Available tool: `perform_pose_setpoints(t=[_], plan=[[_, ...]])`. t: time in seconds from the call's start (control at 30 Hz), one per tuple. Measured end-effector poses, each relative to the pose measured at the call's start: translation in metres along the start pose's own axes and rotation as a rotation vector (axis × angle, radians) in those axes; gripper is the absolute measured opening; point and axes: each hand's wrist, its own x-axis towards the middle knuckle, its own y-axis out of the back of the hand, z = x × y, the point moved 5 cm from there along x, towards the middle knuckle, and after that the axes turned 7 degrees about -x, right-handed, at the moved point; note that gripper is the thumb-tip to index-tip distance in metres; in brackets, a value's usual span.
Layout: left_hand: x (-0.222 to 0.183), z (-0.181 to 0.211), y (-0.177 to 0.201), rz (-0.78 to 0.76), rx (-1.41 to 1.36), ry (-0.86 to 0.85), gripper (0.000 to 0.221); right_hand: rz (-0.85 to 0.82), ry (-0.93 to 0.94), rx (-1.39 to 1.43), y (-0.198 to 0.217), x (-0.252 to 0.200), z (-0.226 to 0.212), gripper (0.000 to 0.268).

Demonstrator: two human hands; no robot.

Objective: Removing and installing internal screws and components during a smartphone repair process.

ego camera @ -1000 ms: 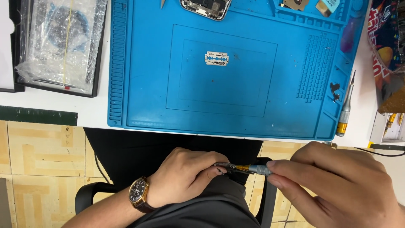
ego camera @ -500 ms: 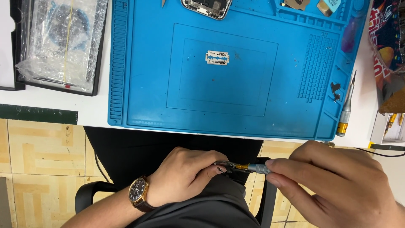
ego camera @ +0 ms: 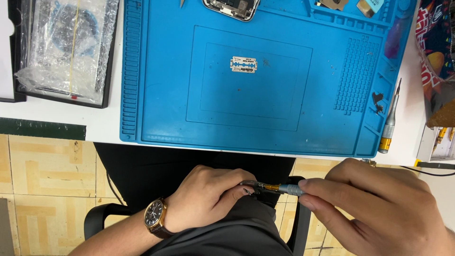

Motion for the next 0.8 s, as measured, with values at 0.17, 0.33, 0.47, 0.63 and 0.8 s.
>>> perform_pose_setpoints(t=[0.17,0.33,0.47,0.63,0.8], plan=[[0.0,-0.001,-0.001,0.002,0.021,0.011,0.017,-0.018,0.014,-0.004,-0.003,-0.002,0.004,0.017],[0.0,-0.002,-0.003,-0.011,0.059,0.019,0.014,-0.085,0.065,-0.001,-0.004,0.003,0.003,0.01],[0.001,-0.004,-0.009,-0.071,0.132,0.04,0.013,-0.194,0.005,0.001,-0.011,0.007,0.013,0.025],[0.001,-0.005,-0.011,-0.064,0.131,0.041,0.013,-0.325,0.08,0.108,-0.013,0.01,0.021,0.05],[0.004,-0.004,-0.004,-0.03,0.137,0.067,0.014,-0.318,0.014,0.175,-0.011,0.01,0.025,0.05]])
